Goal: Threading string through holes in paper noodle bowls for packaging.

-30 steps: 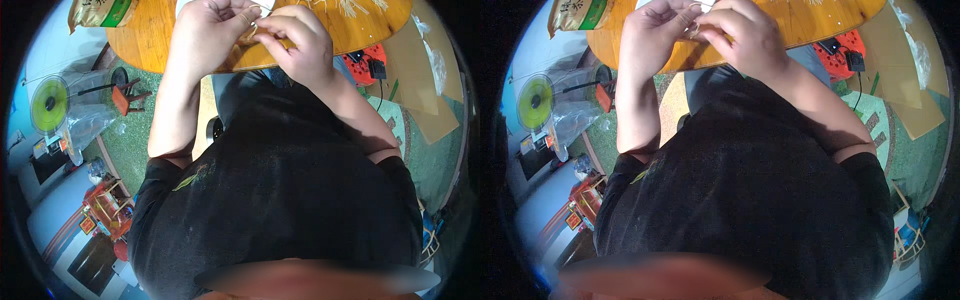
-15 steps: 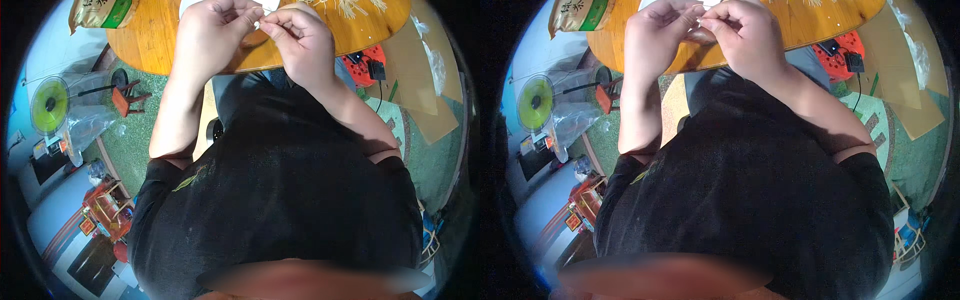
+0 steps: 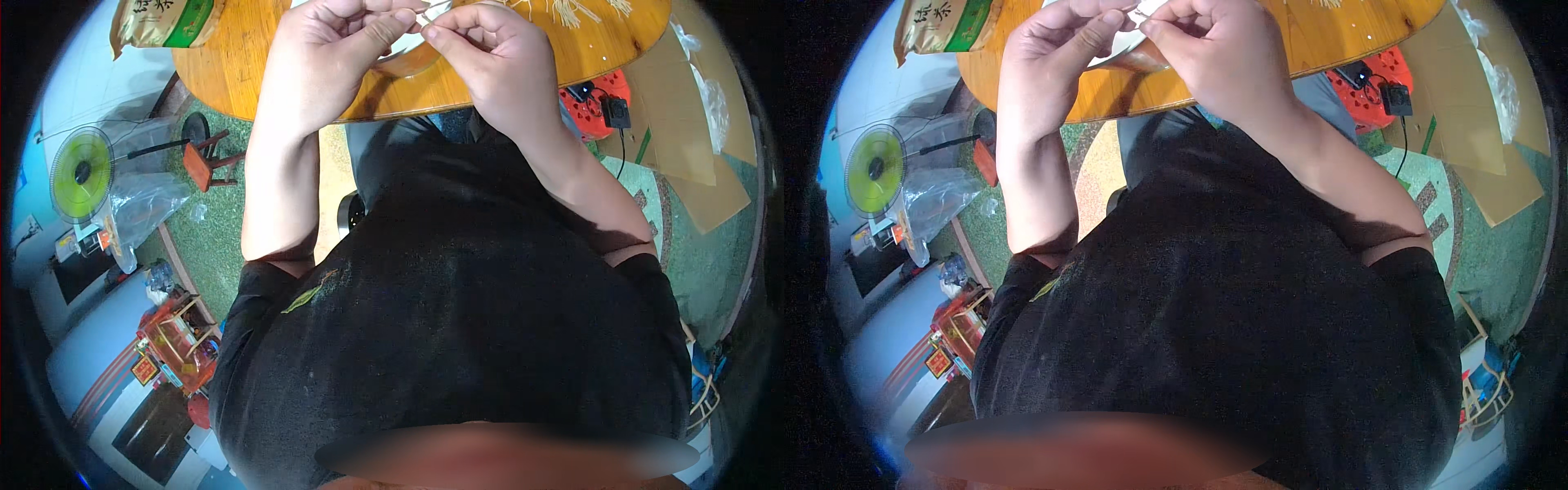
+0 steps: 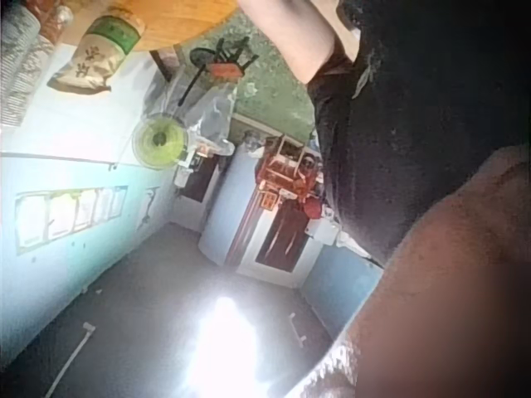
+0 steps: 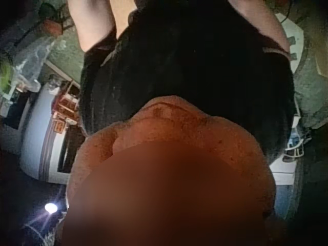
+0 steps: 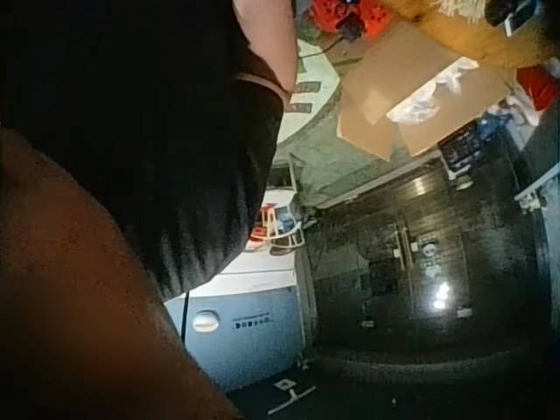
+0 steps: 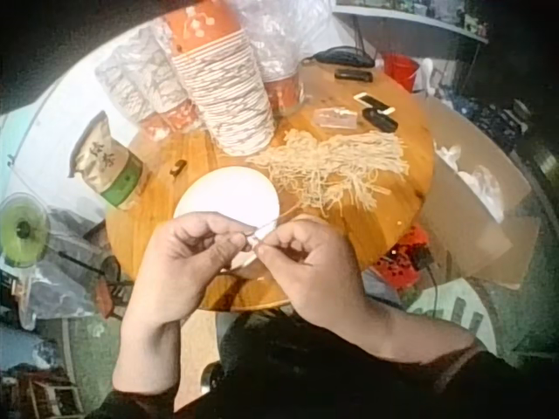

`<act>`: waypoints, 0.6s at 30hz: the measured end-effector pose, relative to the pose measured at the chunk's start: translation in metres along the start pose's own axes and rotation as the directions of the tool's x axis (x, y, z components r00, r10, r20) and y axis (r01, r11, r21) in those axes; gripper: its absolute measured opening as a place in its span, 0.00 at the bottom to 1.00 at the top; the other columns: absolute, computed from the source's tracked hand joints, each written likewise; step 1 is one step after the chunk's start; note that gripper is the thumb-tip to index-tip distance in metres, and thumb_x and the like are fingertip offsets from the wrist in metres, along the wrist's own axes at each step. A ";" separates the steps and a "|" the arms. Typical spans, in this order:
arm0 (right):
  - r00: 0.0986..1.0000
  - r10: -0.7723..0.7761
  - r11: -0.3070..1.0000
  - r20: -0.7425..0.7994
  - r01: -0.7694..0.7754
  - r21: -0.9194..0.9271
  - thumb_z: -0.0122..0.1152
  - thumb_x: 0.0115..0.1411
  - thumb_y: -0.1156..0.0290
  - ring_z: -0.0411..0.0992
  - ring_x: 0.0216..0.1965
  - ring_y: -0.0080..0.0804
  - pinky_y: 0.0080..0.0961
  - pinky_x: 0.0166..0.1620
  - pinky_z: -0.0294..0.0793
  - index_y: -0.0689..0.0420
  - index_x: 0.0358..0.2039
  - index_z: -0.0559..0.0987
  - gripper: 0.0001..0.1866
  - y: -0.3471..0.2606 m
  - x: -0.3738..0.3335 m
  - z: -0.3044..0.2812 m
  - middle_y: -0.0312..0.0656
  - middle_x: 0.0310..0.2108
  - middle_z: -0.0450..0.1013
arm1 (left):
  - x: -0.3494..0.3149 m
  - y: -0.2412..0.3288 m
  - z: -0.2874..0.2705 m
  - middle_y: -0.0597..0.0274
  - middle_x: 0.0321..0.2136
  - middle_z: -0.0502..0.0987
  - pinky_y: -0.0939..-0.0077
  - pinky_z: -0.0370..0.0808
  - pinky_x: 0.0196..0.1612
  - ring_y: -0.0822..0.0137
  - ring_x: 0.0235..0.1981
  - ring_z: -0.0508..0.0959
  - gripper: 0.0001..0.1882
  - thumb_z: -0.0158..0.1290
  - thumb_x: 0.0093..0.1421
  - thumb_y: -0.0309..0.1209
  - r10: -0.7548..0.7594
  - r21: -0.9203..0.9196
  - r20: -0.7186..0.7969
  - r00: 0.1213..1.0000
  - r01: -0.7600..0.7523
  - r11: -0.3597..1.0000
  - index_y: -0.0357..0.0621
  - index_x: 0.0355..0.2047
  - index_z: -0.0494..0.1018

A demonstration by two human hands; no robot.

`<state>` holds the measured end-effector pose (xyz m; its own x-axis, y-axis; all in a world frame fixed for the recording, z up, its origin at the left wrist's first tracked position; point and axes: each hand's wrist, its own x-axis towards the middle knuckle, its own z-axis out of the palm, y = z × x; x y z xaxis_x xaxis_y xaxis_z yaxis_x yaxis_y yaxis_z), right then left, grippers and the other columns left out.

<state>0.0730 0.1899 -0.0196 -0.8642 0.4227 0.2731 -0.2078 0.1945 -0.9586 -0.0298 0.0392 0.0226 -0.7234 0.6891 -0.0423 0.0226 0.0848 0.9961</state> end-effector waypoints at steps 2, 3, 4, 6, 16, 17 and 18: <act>0.999 0.030 0.999 0.017 -0.030 0.015 0.66 0.62 0.79 0.72 0.25 0.21 0.21 0.29 0.69 0.66 0.28 0.79 0.06 -0.003 0.001 0.000 0.39 0.25 0.75 | 0.005 -0.013 -0.005 0.61 0.34 0.83 0.81 0.78 0.41 0.74 0.34 0.80 0.04 0.56 0.68 0.19 0.010 0.005 0.006 1.000 -0.010 1.000 0.31 0.40 0.80; 0.998 0.059 0.998 0.036 -0.060 0.029 0.66 0.61 0.79 0.73 0.25 0.21 0.22 0.29 0.69 0.67 0.28 0.79 0.06 -0.005 0.001 0.000 0.39 0.24 0.76 | 0.015 -0.032 -0.011 0.62 0.34 0.83 0.81 0.78 0.42 0.75 0.34 0.80 0.05 0.56 0.67 0.18 0.298 -0.210 0.179 0.938 -0.260 0.943 0.31 0.42 0.79; 0.998 0.062 0.998 0.032 -0.063 0.029 0.66 0.61 0.79 0.73 0.25 0.21 0.22 0.29 0.69 0.67 0.28 0.79 0.06 -0.006 0.002 -0.002 0.39 0.24 0.76 | 0.022 -0.030 -0.006 0.63 0.33 0.82 0.81 0.78 0.42 0.75 0.34 0.80 0.07 0.56 0.67 0.18 0.577 -0.452 0.282 0.766 -0.425 0.785 0.30 0.45 0.79; 0.995 0.087 0.996 0.041 -0.086 -0.026 0.67 0.61 0.78 0.74 0.25 0.22 0.23 0.29 0.71 0.67 0.28 0.80 0.06 -0.009 0.004 -0.005 0.41 0.24 0.78 | 0.008 -0.016 -0.005 0.63 0.33 0.81 0.81 0.78 0.42 0.75 0.34 0.80 0.09 0.56 0.67 0.17 0.317 -0.231 0.221 0.922 -0.266 0.936 0.30 0.48 0.77; 0.997 -0.026 0.980 0.068 0.039 -0.196 0.68 0.58 0.79 0.74 0.26 0.30 0.26 0.31 0.71 0.67 0.29 0.81 0.05 -0.016 0.008 -0.011 0.44 0.25 0.75 | 0.003 0.007 0.003 0.61 0.33 0.81 0.79 0.80 0.40 0.72 0.34 0.82 0.06 0.54 0.68 0.17 -0.130 0.096 0.080 0.988 0.122 0.988 0.30 0.45 0.75; 0.996 -0.050 0.978 0.074 0.064 -0.198 0.68 0.58 0.79 0.74 0.26 0.30 0.27 0.31 0.71 0.67 0.29 0.81 0.04 -0.015 0.009 -0.011 0.44 0.25 0.74 | 0.004 0.007 0.003 0.61 0.33 0.81 0.79 0.80 0.40 0.72 0.34 0.82 0.06 0.54 0.68 0.17 -0.129 0.096 0.080 0.988 0.122 0.988 0.30 0.45 0.75; 0.994 -0.074 0.976 0.081 0.089 -0.199 0.68 0.58 0.79 0.73 0.26 0.31 0.28 0.31 0.71 0.66 0.30 0.82 0.04 -0.014 0.009 -0.011 0.44 0.25 0.74 | 0.005 0.007 0.001 0.61 0.33 0.81 0.78 0.81 0.41 0.72 0.35 0.82 0.04 0.54 0.68 0.17 -0.135 0.116 0.080 0.988 0.125 0.985 0.31 0.42 0.76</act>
<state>0.0732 0.2011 -0.0028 -0.8806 0.3344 0.3356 -0.1880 0.4036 -0.8954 -0.0321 0.0442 0.0290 -0.6620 0.7270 -0.1820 0.0120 0.2530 0.9674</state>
